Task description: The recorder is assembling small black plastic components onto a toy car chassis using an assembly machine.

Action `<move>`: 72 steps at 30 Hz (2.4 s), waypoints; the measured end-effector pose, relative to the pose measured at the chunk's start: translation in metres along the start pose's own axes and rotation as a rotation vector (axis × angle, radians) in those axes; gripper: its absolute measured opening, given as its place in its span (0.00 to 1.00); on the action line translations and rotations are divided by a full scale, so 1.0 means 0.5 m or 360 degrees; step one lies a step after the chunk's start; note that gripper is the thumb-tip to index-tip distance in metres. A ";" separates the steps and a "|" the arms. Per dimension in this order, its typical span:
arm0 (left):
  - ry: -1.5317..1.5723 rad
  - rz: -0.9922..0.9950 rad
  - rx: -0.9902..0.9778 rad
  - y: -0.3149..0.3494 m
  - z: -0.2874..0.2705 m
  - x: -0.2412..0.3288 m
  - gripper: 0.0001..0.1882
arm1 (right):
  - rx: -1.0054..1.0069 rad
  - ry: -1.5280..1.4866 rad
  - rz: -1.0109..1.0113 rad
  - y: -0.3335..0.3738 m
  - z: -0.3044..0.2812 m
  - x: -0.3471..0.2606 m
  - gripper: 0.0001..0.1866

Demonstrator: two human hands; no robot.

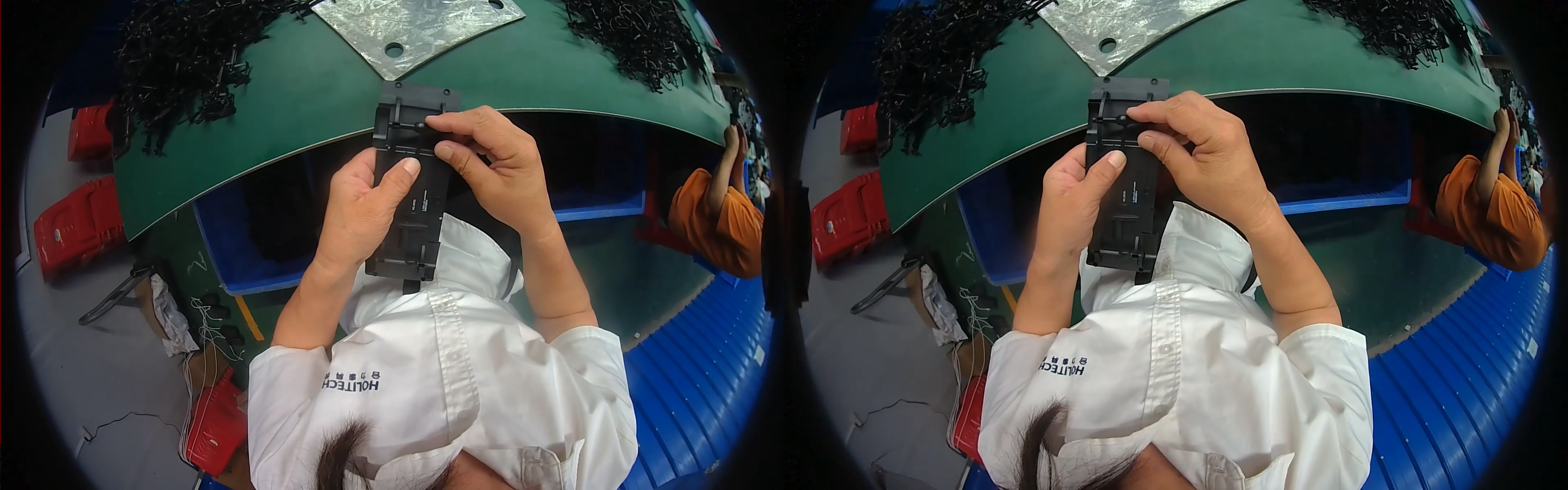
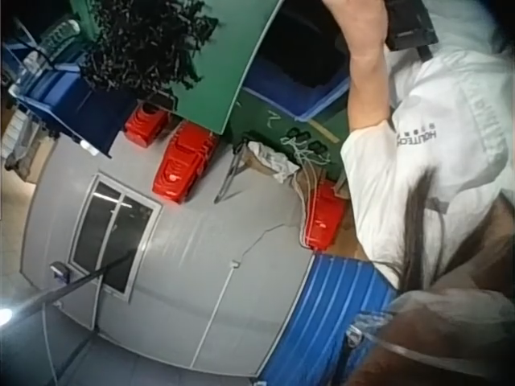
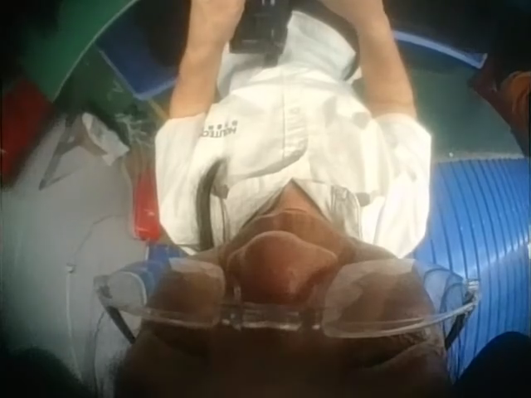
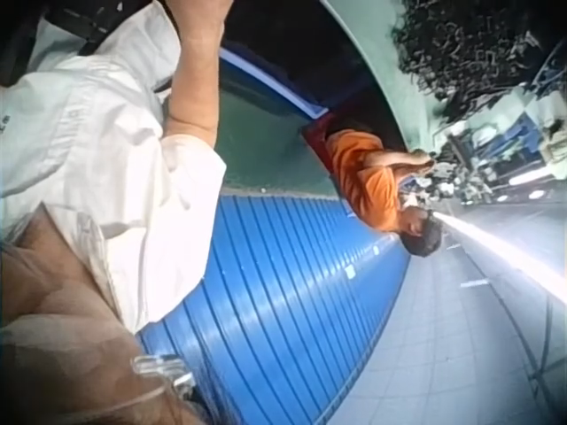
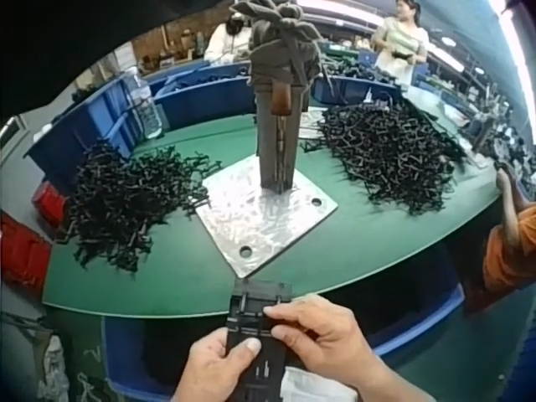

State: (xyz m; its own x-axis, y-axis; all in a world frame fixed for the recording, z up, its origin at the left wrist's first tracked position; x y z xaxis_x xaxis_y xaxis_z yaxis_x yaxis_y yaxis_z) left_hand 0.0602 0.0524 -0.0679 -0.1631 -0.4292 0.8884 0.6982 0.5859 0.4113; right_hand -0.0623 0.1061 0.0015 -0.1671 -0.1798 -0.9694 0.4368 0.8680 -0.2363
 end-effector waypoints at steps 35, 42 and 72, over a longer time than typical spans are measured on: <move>0.0516 -0.0435 -0.0264 0.009 -0.002 -0.015 0.11 | -0.0305 0.0107 0.0206 -0.041 0.019 -0.020 0.11; 0.0524 -0.0374 -0.0252 0.006 -0.004 -0.016 0.10 | -0.0352 0.0218 0.0164 -0.043 0.024 -0.032 0.10; 0.0314 -0.0235 -0.0106 0.004 -0.002 0.000 0.11 | -0.0411 0.0206 -0.0039 -0.047 0.022 -0.045 0.12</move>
State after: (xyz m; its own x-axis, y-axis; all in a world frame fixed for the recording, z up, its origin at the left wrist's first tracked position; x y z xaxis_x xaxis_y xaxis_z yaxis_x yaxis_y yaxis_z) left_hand 0.0625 0.0529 -0.0675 -0.1322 -0.6361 0.7602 0.7223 0.4633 0.5134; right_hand -0.0590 0.0846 0.0280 -0.2937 -0.1561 -0.9431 0.1944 0.9562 -0.2188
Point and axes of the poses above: each hand's wrist, its own y-axis away from the middle knuckle, its own z-axis out of the palm, x = y × z, the point moved 10 cm from there along -y, towards the middle knuckle, and after that the axes turned 12 degrees about -y, right-handed, at the moved point
